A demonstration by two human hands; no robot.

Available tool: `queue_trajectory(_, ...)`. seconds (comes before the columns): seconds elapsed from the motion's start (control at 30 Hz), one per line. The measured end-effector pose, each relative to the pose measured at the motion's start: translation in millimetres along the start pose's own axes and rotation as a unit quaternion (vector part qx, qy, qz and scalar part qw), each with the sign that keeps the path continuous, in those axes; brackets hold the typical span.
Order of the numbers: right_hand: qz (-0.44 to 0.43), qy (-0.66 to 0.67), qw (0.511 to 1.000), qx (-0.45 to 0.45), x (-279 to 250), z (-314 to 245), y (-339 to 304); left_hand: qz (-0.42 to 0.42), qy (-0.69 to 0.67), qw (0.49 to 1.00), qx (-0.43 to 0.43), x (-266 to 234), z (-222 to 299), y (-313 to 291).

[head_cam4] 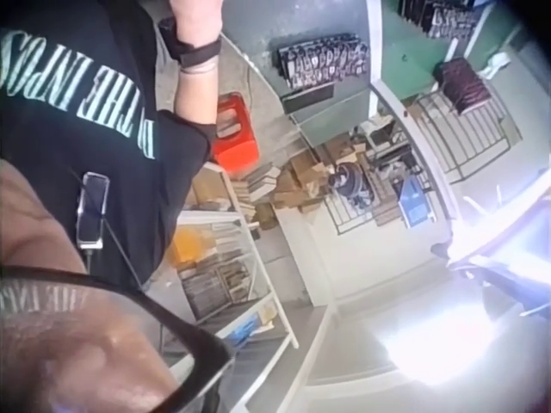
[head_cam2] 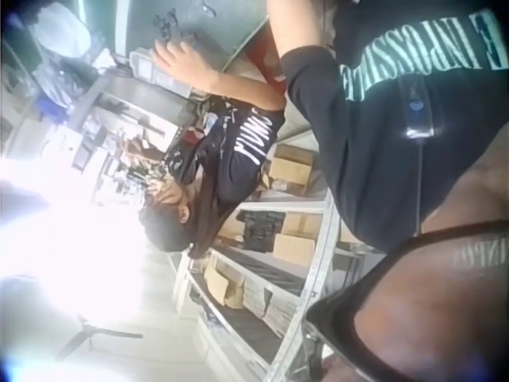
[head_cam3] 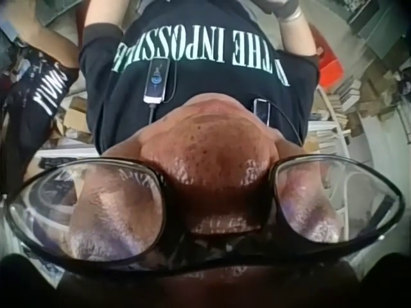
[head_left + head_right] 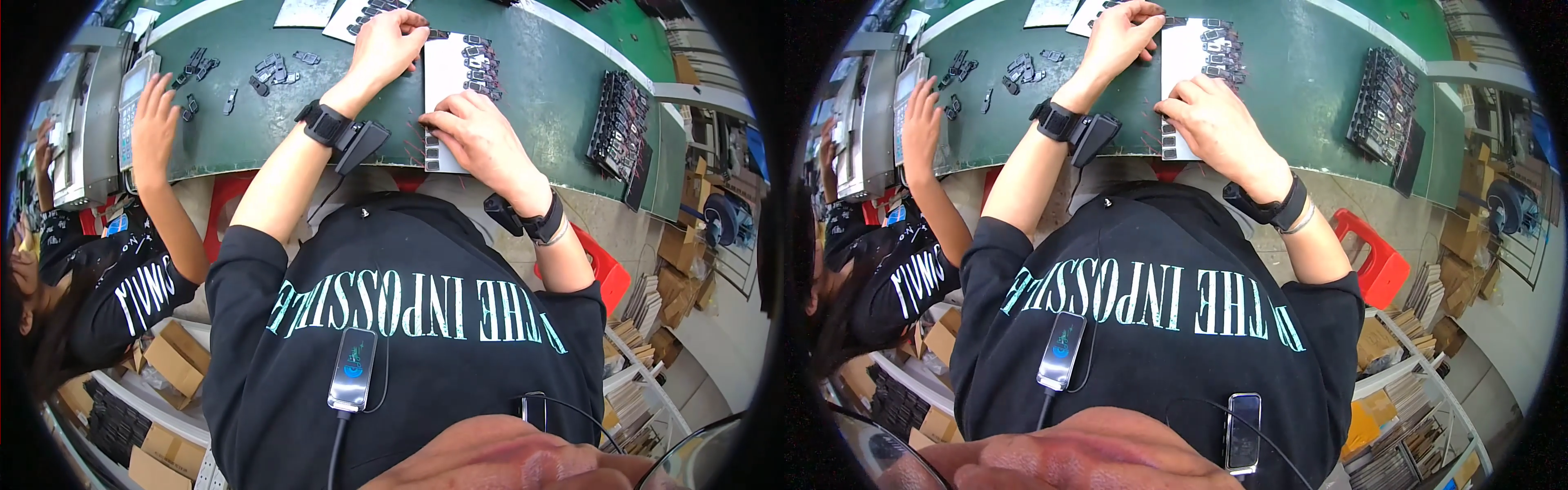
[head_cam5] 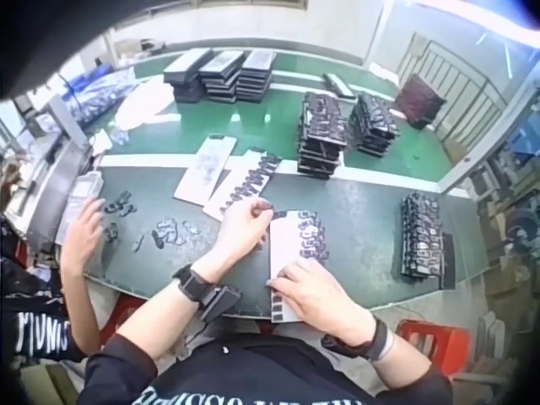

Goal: The person picks up a speaker, presses it against a small black component, and aligns the assembly onto a white board. This process is repeated for several speakers, which are arranged in rows on the board.

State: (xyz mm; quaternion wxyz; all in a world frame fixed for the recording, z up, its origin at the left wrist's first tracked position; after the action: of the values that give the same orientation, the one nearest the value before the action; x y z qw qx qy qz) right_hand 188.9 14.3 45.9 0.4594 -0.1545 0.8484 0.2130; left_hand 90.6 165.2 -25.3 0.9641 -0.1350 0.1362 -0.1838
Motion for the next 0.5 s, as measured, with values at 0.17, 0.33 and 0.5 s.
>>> queue_trajectory(0.17,-0.037,-0.015,0.999,-0.029,3,-2,8,0.045,0.055,0.997,0.004,-2,1,-5)
queue_trajectory(0.33,-0.072,-0.059,0.995,-0.047,7,-2,9,0.221,0.287,0.862,0.354,-24,41,-68)
queue_trajectory(0.5,-0.077,-0.067,0.994,-0.024,9,-6,6,0.261,0.346,0.855,0.283,-93,15,-90)
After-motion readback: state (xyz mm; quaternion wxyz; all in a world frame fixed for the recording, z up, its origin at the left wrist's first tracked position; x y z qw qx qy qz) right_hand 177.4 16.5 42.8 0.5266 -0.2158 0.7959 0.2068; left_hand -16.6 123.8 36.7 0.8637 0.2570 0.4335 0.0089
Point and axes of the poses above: each hand's wrist, its own y-axis towards the middle knuckle, its own x-axis out of the palm, z = x × y, the point moved 7 cm from there along y, towards the middle knuckle, and after that the axes turned 3 degrees about y, right-handed, at the moved point
